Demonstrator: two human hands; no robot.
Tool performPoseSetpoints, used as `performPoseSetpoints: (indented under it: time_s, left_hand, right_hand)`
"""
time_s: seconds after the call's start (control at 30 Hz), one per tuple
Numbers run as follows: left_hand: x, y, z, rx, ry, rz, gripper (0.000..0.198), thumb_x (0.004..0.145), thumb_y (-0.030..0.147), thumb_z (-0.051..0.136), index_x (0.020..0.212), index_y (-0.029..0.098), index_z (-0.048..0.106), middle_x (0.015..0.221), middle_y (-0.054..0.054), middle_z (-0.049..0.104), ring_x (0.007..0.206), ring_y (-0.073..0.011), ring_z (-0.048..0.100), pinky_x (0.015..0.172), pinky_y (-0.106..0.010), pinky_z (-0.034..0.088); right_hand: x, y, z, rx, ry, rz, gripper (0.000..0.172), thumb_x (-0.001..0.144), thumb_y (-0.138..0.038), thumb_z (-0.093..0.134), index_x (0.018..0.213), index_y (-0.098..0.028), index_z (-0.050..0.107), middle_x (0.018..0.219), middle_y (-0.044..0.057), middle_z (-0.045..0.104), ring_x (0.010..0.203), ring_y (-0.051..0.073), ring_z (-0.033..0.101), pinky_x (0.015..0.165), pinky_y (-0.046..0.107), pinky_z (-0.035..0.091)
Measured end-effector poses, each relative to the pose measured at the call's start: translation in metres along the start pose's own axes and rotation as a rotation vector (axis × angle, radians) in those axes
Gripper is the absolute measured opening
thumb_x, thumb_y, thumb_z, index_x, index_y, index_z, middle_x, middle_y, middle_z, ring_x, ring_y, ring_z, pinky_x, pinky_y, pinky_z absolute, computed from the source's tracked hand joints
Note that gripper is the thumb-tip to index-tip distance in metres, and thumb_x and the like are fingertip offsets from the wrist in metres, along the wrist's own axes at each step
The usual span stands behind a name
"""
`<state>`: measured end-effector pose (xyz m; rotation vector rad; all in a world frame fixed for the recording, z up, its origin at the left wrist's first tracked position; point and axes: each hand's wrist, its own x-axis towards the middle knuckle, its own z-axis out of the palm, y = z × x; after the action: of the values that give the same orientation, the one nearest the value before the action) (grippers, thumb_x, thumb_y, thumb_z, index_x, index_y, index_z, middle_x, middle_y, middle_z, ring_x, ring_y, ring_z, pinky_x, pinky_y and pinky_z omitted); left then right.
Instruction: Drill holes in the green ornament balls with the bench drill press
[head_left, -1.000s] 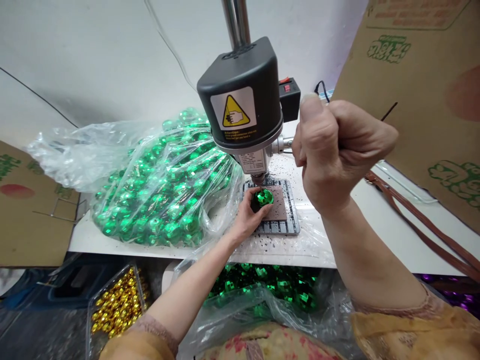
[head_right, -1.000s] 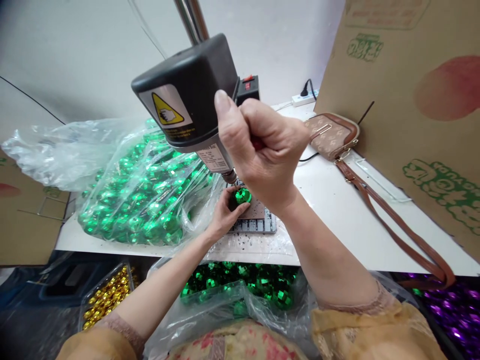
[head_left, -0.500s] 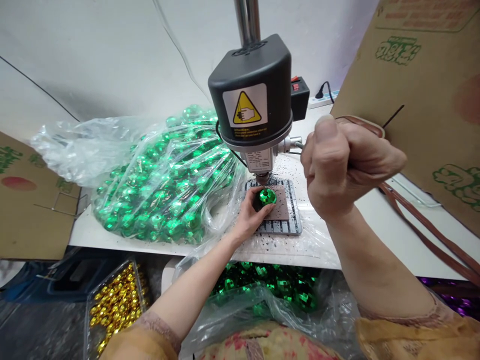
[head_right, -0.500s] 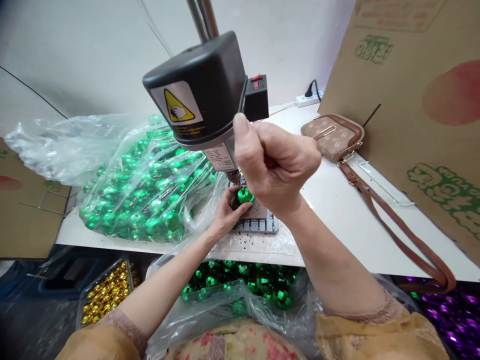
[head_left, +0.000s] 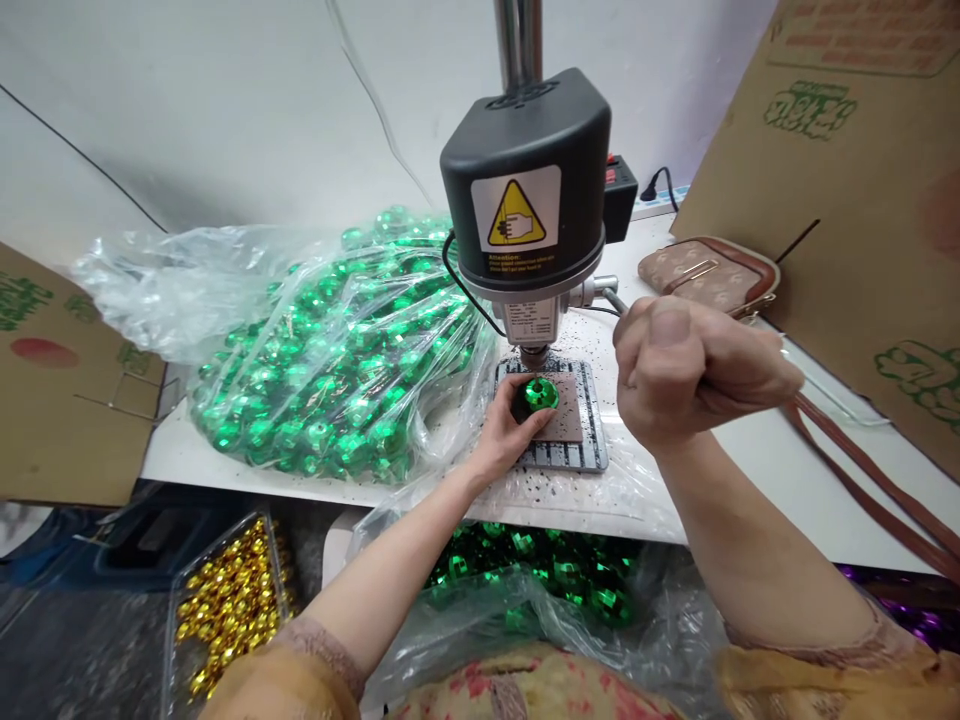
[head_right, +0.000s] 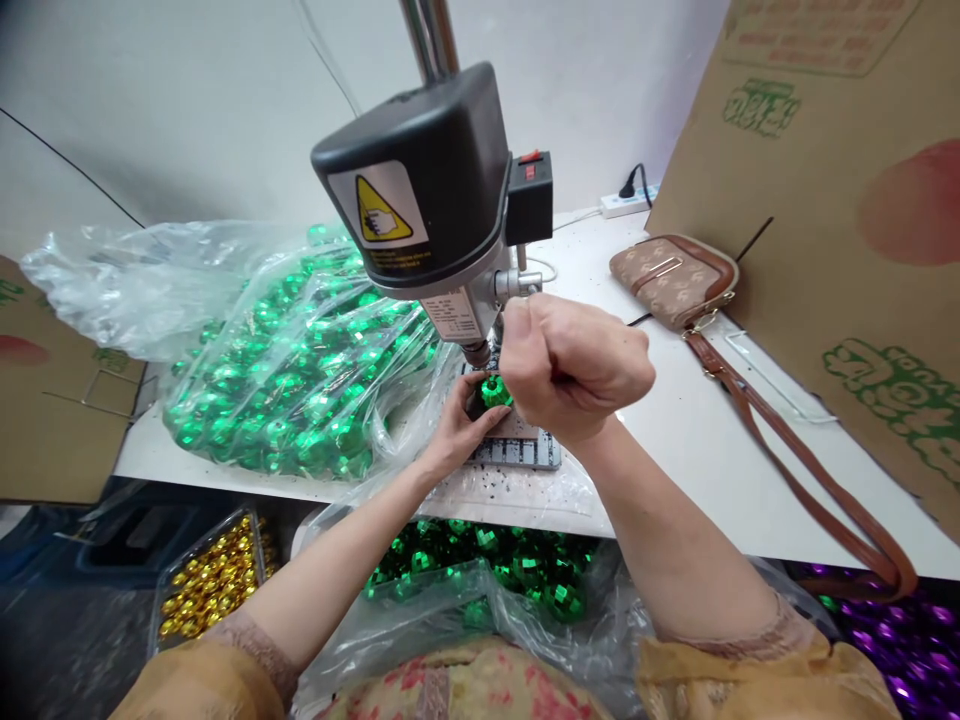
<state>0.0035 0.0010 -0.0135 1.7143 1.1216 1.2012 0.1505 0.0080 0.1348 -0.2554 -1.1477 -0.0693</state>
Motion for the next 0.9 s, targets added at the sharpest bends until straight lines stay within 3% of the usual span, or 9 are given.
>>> performPoseSetpoints:
  time_s: [0.33, 0.63, 0.73, 0.9]
  left_hand:
    - [-0.001, 0.000, 0.000, 0.017, 0.000, 0.005, 0.050, 0.084, 0.042, 0.073, 0.124, 0.022, 0.050, 0.121, -0.008, 0.061, 0.114, -0.0221, 0.059, 0.101, -0.039, 0.047]
    - [0.000, -0.002, 0.000, -0.011, 0.003, 0.005, 0.052, 0.082, 0.040, 0.075, 0.124, 0.021, 0.051, 0.122, -0.009, 0.061, 0.114, -0.0231, 0.060, 0.101, -0.040, 0.048]
    - [-0.001, -0.002, 0.001, -0.025, 0.006, -0.002, 0.052, 0.082, 0.041, 0.075, 0.124, 0.020, 0.050, 0.121, -0.009, 0.060, 0.113, -0.0227, 0.060, 0.101, -0.040, 0.048]
    - [0.001, 0.003, 0.004, -0.033, 0.035, -0.057, 0.051, 0.082, 0.041, 0.075, 0.122, 0.021, 0.051, 0.118, -0.008, 0.062, 0.109, -0.0215, 0.062, 0.098, -0.039, 0.050]
  right_hand:
    - [-0.005, 0.006, -0.009, -0.012, -0.076, -0.066, 0.050, 0.089, -0.018, 0.052, 0.056, -0.019, 0.014, 0.043, -0.007, 0.024, 0.035, 0.004, 0.026, 0.037, 0.025, 0.026]
    - [-0.015, 0.013, -0.014, 0.083, -0.103, -0.197, 0.047, 0.076, 0.000, 0.053, 0.056, -0.021, 0.017, 0.045, -0.008, 0.027, 0.034, 0.005, 0.026, 0.034, 0.026, 0.025]
    - [-0.009, 0.006, -0.011, 0.038, -0.091, -0.127, 0.048, 0.079, -0.002, 0.054, 0.055, -0.019, 0.017, 0.045, -0.007, 0.027, 0.035, 0.005, 0.029, 0.036, 0.025, 0.024]
    - [0.027, -0.009, 0.015, -0.041, 0.046, 0.209, 0.047, 0.088, -0.013, 0.058, 0.047, -0.017, 0.035, 0.041, -0.006, 0.031, 0.037, 0.005, 0.033, 0.042, 0.027, 0.019]
